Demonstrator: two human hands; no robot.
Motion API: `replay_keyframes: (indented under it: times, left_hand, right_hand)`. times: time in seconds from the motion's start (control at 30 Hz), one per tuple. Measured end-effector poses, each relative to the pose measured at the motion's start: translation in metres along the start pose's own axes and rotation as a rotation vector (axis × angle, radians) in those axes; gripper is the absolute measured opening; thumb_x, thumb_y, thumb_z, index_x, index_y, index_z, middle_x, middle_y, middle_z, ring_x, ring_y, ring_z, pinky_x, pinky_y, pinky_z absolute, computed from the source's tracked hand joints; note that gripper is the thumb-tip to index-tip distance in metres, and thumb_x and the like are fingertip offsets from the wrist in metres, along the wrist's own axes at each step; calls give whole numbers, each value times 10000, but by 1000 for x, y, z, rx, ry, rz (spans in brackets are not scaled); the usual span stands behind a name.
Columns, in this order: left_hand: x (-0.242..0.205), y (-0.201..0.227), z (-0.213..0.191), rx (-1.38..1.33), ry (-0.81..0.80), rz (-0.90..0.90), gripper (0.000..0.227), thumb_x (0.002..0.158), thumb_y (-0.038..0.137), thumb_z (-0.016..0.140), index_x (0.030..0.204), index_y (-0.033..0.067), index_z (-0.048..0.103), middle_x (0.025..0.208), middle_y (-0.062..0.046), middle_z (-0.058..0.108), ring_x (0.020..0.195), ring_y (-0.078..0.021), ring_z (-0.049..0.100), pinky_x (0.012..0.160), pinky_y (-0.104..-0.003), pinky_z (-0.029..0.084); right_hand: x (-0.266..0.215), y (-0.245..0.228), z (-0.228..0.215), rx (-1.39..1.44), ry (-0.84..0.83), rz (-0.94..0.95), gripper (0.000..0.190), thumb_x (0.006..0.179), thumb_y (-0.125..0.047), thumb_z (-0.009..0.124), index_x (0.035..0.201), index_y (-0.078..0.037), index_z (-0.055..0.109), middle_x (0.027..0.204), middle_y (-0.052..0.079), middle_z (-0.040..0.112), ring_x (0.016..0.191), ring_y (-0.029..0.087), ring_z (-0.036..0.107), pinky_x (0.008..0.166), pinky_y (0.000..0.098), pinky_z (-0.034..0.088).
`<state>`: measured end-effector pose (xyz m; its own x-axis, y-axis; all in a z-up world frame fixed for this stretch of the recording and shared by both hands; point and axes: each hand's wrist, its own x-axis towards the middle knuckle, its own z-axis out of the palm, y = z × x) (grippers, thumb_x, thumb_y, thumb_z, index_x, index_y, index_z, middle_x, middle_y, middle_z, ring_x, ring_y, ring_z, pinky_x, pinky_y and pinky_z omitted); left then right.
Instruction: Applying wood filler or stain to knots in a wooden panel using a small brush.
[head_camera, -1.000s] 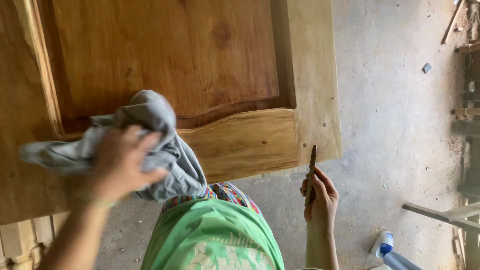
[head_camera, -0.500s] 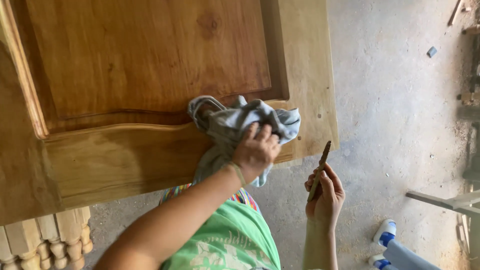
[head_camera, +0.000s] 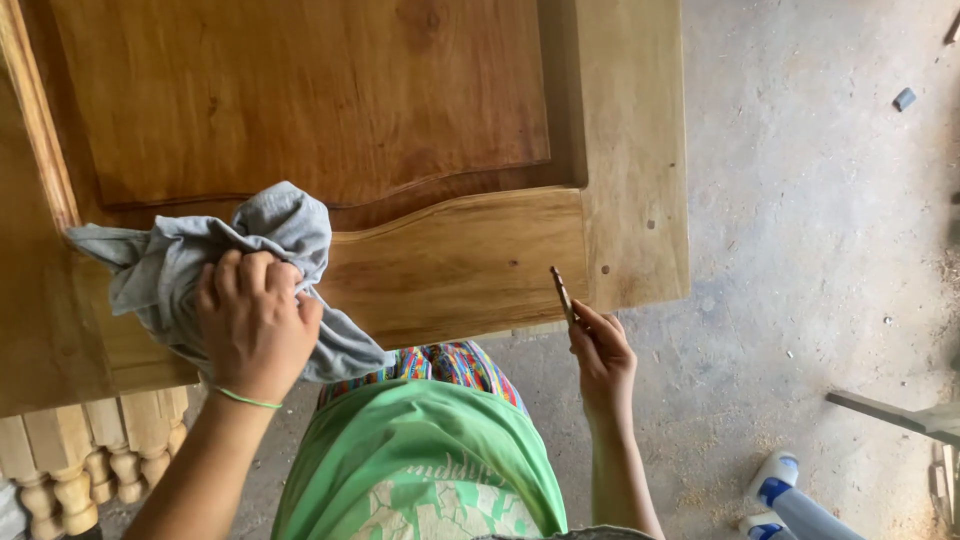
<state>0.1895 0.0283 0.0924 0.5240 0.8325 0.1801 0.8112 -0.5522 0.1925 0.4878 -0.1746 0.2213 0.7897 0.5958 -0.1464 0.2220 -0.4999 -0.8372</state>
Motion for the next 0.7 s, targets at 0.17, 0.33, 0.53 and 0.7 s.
replay_keyframes:
  times: [0.17, 0.33, 0.53, 0.7]
  left_hand:
    - [-2, 14, 8, 48, 179, 39, 108, 819, 193, 603, 926, 181, 608, 1102, -46, 615, 1206, -348, 640, 1052, -559, 464]
    - [0, 14, 3, 26, 223, 55, 123, 830, 160, 592, 950, 161, 618, 1097, -68, 609, 1178, -372, 660, 1017, -539, 473]
    - [2, 15, 2, 17, 263, 52, 122, 806, 149, 592, 927, 161, 603, 1074, -69, 615, 1156, -378, 670, 1000, -533, 472]
    - [2, 15, 3, 8, 274, 50, 132, 797, 150, 606, 928, 163, 617, 1071, -65, 620, 1153, -374, 670, 1005, -532, 470]
  right_hand:
    - [4, -4, 11, -374, -62, -172, 307, 900, 32, 699, 1183, -65, 770, 925, 131, 628, 641, 150, 552, 496, 233, 457]
    - [6, -10, 21, -658, -50, -397, 325, 906, -33, 725, 1201, -157, 780, 941, 93, 649, 674, 257, 665, 537, 343, 564]
    - [4, -4, 26, -670, -44, -448, 323, 907, -18, 729, 1205, -134, 771, 944, 103, 642, 700, 278, 684, 558, 348, 587]
    - [3, 2, 27, -673, -30, -455, 315, 922, -34, 717, 1213, -143, 764, 953, 106, 641, 701, 302, 683, 553, 381, 573]
